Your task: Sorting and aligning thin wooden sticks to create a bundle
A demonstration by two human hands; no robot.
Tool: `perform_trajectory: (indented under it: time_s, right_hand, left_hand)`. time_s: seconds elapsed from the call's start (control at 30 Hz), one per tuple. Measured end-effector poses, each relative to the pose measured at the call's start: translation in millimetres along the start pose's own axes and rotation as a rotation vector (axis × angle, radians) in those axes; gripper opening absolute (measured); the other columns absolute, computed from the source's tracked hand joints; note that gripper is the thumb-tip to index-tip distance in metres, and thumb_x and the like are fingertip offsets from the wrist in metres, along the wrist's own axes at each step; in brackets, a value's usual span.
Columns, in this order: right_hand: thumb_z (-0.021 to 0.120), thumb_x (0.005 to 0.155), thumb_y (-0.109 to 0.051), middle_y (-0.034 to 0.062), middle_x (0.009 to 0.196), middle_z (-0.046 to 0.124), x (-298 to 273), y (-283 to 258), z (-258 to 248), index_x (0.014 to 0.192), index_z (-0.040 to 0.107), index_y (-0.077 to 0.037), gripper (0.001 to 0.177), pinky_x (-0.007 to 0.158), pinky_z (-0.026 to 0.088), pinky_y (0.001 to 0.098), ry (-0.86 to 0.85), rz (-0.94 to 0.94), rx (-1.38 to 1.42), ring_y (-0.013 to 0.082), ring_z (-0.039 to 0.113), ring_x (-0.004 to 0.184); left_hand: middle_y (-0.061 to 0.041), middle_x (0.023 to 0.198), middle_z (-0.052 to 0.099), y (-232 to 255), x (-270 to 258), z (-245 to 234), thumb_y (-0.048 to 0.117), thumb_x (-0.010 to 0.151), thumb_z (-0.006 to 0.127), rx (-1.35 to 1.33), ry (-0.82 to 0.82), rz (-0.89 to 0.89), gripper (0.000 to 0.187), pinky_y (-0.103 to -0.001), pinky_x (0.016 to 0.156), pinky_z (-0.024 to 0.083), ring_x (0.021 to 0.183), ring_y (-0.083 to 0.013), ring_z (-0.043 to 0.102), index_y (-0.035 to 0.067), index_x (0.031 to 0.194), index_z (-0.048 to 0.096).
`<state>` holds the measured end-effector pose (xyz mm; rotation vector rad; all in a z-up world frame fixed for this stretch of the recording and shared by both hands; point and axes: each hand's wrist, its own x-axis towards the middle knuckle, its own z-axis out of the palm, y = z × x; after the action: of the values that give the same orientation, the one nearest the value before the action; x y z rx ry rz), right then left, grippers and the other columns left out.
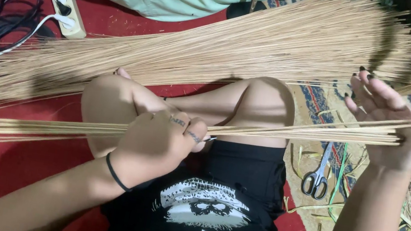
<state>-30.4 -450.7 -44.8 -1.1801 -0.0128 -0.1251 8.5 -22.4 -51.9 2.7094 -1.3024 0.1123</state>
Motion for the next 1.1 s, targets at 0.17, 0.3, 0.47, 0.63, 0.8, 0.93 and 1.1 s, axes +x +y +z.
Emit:
perform_trajectory:
  time_s: [0.17,0.3,0.47,0.63,0.8,0.93,1.1]
  right_hand:
    - [0.041,0.076,-0.091,0.0036,0.160,0.051,-5,0,-9,0.147,0.052,-0.013,0.106,0.130,0.042,0.0387,0.070,-0.187,-0.237,0.0183,0.049,0.154]
    - [0.032,0.085,-0.098,0.0042,0.162,0.050,-16,5,-13,0.152,0.051,-0.016,0.107,0.135,0.044,0.0450,0.016,-0.281,-0.458,0.0194,0.048,0.156]
    - [0.035,0.073,-0.100,0.0113,0.157,0.049,-15,7,-11,0.146,0.052,-0.010,0.117,0.118,0.047,0.0484,0.139,-0.256,-0.422,0.0290,0.048,0.150]
    - [0.026,0.086,-0.099,0.0064,0.161,0.051,-12,0,-8,0.136,0.057,-0.016,0.102,0.126,0.047,0.0467,0.167,-0.412,-0.619,0.0226,0.052,0.150]
    - [0.089,0.064,-0.038,0.0316,0.144,0.061,-30,-53,71,0.132,0.063,0.007,0.085,0.130,0.042,0.0617,-0.290,-0.616,-1.505,0.0481,0.051,0.149]
    - [0.093,0.052,-0.036,0.0112,0.153,0.055,-7,-64,91,0.133,0.064,-0.011,0.090,0.112,0.043,0.0441,-0.426,-0.097,-1.430,0.0278,0.052,0.142]
    - [0.070,0.085,-0.038,0.0013,0.061,0.068,-6,-18,30,0.079,0.067,-0.024,0.016,0.060,0.048,0.0394,-0.345,0.205,-1.857,0.0241,0.063,0.057]
  left_hand:
    - [-0.015,0.084,0.064,1,0,-1,0.016,0.092,0.060,0.051,0.006,0.018,0.019,-0.052,0.035,0.043,0.051,-0.0387,0.059,0.011,0.109,0.053]
    - [-0.016,0.090,0.067,-5,3,-4,0.012,0.091,0.056,-0.012,-0.107,-0.012,0.021,-0.054,0.039,0.046,0.062,-0.0428,0.063,0.011,0.111,0.053]
    - [-0.011,0.077,0.059,-2,0,6,0.009,0.090,0.061,0.001,0.053,0.055,0.015,-0.049,0.034,0.039,0.051,-0.0349,0.055,0.009,0.100,0.051]
    - [-0.011,0.099,0.066,-12,-7,0,0.010,0.084,0.055,0.096,-0.052,-0.029,0.030,-0.054,0.044,0.049,0.061,-0.0428,0.064,0.013,0.114,0.052]
    - [-0.005,0.080,0.062,-11,-12,-2,0.041,0.101,0.067,0.441,0.410,0.107,0.027,-0.037,0.043,0.045,0.054,-0.0246,0.059,0.016,0.108,0.059]
    - [0.001,0.073,0.043,3,-4,-40,0.011,0.095,0.061,0.522,0.624,0.196,0.009,-0.028,0.042,0.037,0.052,-0.0146,0.044,0.017,0.092,0.055]
    - [-0.005,0.078,0.048,-11,-13,-28,0.057,0.101,0.066,0.487,0.521,0.108,0.042,-0.038,0.037,0.040,0.052,-0.0237,0.051,0.017,0.101,0.056]
